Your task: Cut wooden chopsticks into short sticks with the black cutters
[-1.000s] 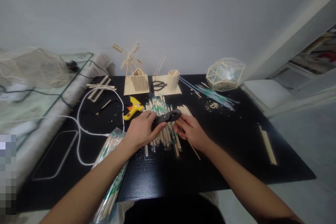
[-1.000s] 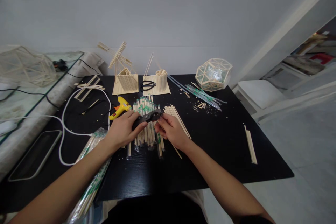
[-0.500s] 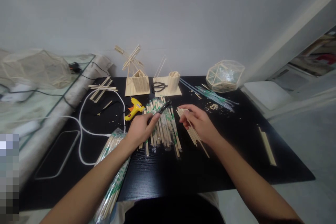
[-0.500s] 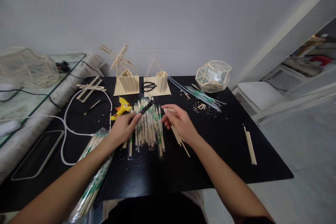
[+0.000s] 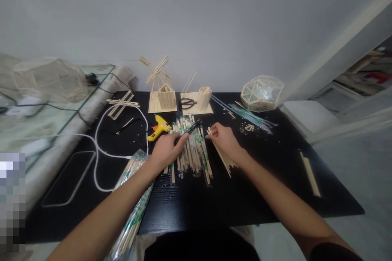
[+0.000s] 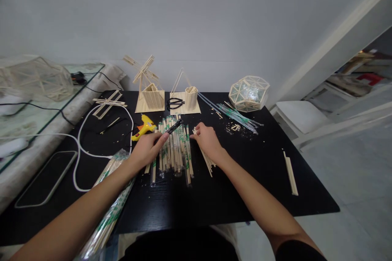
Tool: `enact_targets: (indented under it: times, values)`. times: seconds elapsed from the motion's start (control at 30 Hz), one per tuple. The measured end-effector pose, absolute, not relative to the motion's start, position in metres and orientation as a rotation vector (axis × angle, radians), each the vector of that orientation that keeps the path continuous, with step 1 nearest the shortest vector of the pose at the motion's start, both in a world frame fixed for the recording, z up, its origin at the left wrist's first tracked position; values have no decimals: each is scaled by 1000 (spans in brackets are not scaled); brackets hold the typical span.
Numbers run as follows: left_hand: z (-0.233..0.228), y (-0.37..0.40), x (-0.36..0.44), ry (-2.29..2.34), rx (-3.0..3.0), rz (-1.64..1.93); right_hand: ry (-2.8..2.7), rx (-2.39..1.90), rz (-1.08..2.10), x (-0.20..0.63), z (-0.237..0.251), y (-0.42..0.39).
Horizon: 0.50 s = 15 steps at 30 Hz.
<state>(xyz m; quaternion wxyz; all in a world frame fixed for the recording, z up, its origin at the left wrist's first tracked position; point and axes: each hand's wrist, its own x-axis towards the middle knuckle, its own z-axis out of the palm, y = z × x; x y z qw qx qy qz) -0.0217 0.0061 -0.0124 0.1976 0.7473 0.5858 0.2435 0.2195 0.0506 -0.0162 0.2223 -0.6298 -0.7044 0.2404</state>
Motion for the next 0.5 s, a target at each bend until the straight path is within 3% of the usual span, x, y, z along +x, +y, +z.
enact_targets:
  times: [0.5]
  values:
    - [-10, 6, -21, 1645, 2125, 654, -2218, -1932, 549, 209, -5, 32]
